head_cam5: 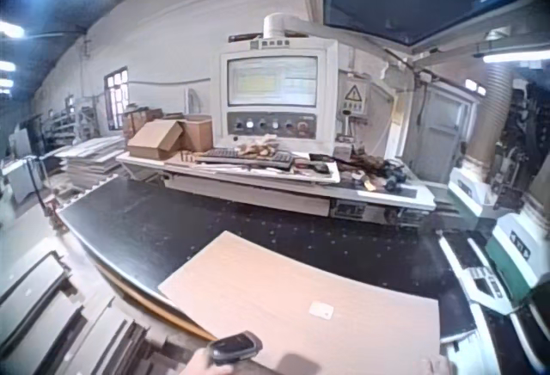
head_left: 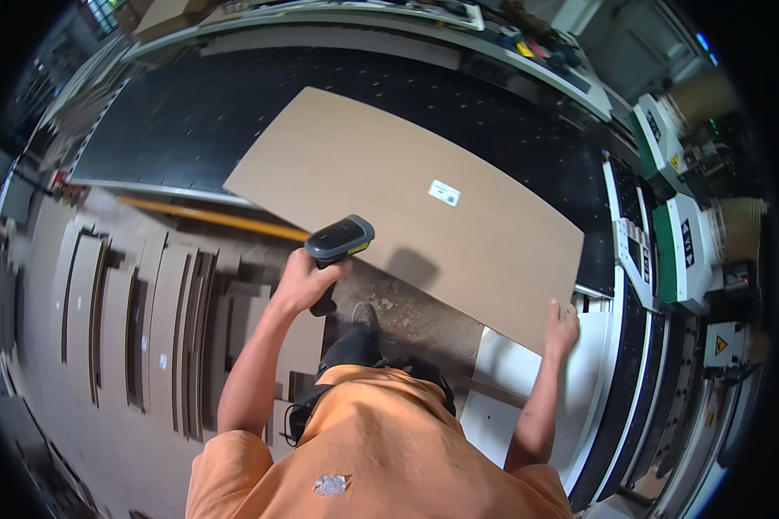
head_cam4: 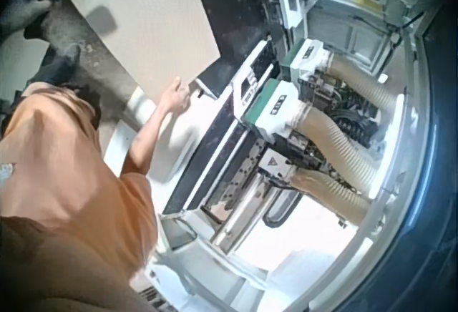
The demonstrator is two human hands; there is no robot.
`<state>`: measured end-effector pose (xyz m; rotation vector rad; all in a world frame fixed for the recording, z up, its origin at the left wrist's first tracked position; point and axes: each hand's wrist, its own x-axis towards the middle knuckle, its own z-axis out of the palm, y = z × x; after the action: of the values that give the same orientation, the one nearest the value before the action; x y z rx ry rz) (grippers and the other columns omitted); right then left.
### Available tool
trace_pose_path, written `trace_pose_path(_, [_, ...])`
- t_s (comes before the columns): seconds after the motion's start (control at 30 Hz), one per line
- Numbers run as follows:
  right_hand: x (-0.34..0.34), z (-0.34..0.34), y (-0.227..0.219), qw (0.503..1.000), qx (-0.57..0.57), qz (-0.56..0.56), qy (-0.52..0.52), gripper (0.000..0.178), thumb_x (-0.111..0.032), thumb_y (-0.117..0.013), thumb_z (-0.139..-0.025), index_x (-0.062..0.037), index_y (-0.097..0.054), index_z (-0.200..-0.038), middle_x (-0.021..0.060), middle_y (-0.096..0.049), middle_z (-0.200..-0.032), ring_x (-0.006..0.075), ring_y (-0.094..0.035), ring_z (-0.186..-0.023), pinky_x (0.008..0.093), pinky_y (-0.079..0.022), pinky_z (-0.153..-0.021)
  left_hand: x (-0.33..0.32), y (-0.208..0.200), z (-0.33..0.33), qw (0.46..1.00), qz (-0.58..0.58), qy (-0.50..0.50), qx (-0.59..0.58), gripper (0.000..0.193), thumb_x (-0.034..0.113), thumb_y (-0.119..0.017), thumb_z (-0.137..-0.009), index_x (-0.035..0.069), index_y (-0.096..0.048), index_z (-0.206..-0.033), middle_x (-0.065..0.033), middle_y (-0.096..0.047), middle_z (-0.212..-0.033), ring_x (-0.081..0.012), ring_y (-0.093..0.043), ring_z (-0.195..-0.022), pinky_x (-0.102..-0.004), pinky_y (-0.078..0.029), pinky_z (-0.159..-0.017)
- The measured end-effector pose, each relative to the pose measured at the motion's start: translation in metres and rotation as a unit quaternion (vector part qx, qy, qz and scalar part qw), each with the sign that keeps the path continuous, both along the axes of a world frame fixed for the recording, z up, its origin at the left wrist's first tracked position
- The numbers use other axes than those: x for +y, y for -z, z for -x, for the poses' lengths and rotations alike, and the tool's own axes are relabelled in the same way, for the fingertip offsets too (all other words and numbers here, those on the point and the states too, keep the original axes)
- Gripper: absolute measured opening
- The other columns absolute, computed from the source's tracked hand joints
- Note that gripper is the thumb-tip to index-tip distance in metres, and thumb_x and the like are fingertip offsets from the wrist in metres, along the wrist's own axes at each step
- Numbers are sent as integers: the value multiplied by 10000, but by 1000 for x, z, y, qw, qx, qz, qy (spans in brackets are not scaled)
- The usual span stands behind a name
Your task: The person repeatedly picks up flat wooden panels from the floor, scans their labels with a handheld barcode scanner, places them on a machine table, and then stacks them in a designated area. This cycle is performed multiple times throughout the clip.
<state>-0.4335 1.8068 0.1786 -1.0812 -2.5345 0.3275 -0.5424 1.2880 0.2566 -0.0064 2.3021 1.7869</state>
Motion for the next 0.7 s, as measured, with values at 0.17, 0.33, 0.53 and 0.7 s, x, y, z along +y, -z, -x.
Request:
trace_pose_path(0.17, [-48,66,-7,996,-7,-93,-1,588,-435,-640,-903,-43,-540,-1331,138,-531,-1350,355,-453,-1283,494,-359,-1070,32,-36,108,986,110,125,12,291,208,-688,-724,-69,-612,-766,-82,-558,-641,-153,-537,-632,-345,-484,-640])
trace_pose_path(0.33, [-52,111,-5,993,12,-103,-57,512,-370,-612,-934,-54,-546,-1332,104,-523,-1377,331,-413,-1337,497,-341,-1090,68,-62,207,988,71,135,-37,308,217,-713,-796,-62,-661,-918,-92,-630,-697,-165,-618,-637,-313,-496,-580])
trace_pose_path(0.53, [-40,132,-9,993,20,-87,-75,486,-339,-617,-935,-52,-561,-1323,108,-518,-1399,328,-413,-1343,490,-333,-1105,89,-73,247,986,77,126,-73,323,232,-704,-800,-53,-666,-946,-95,-642,-725,-164,-623,-642,-307,-509,-585])
trace_pose_path(0.7, [-36,140,-12,994,19,-71,-76,483,-317,-631,-929,-44,-560,-1321,117,-516,-1403,325,-419,-1338,480,-340,-1098,104,-67,268,986,67,131,-79,327,216,-712,-789,-67,-671,-947,-99,-647,-715,-168,-628,-623,-316,-509,-561])
